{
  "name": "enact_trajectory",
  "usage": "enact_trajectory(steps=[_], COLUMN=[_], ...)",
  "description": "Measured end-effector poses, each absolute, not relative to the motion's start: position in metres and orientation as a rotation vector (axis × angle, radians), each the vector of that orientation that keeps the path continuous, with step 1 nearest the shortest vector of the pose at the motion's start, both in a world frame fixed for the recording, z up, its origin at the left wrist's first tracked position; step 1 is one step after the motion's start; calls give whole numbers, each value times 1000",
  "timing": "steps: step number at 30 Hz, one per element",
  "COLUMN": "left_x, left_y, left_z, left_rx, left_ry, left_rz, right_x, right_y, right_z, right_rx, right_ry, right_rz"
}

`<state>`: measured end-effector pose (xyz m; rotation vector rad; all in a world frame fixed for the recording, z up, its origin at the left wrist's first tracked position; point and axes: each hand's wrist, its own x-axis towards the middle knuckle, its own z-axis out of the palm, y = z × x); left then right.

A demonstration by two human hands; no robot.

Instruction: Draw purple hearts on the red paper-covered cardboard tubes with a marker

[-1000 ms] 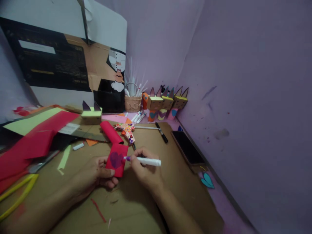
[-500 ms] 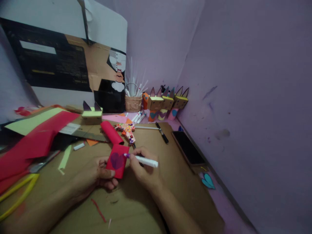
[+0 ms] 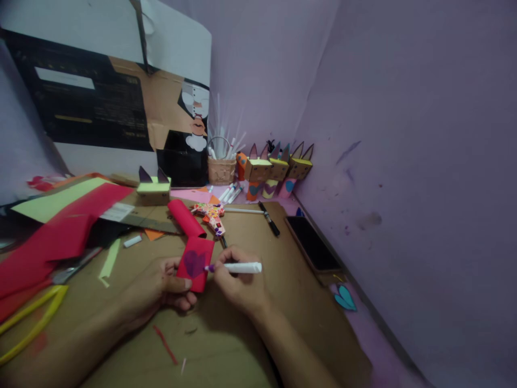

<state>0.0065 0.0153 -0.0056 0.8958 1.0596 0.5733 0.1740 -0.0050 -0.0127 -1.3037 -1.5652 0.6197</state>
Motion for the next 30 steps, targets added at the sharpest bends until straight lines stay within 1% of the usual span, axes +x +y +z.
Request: enact_trajectory(steps=[7,13,30], left_x=[7,5,6], left_y=[16,17,16], left_z=[-5,-8,-7], left_rx=[894,908,900], left_ry=[1071,1057,1054], left_rz=[569,561,574], right_x=[174,175,175], right_y=[-5,-4,-4], right_z=[-11,-12,-15], right_rx=[-1289,-1284,-1316], right_ry=[-1549,-1414,-1523], right_rz=[610,608,551])
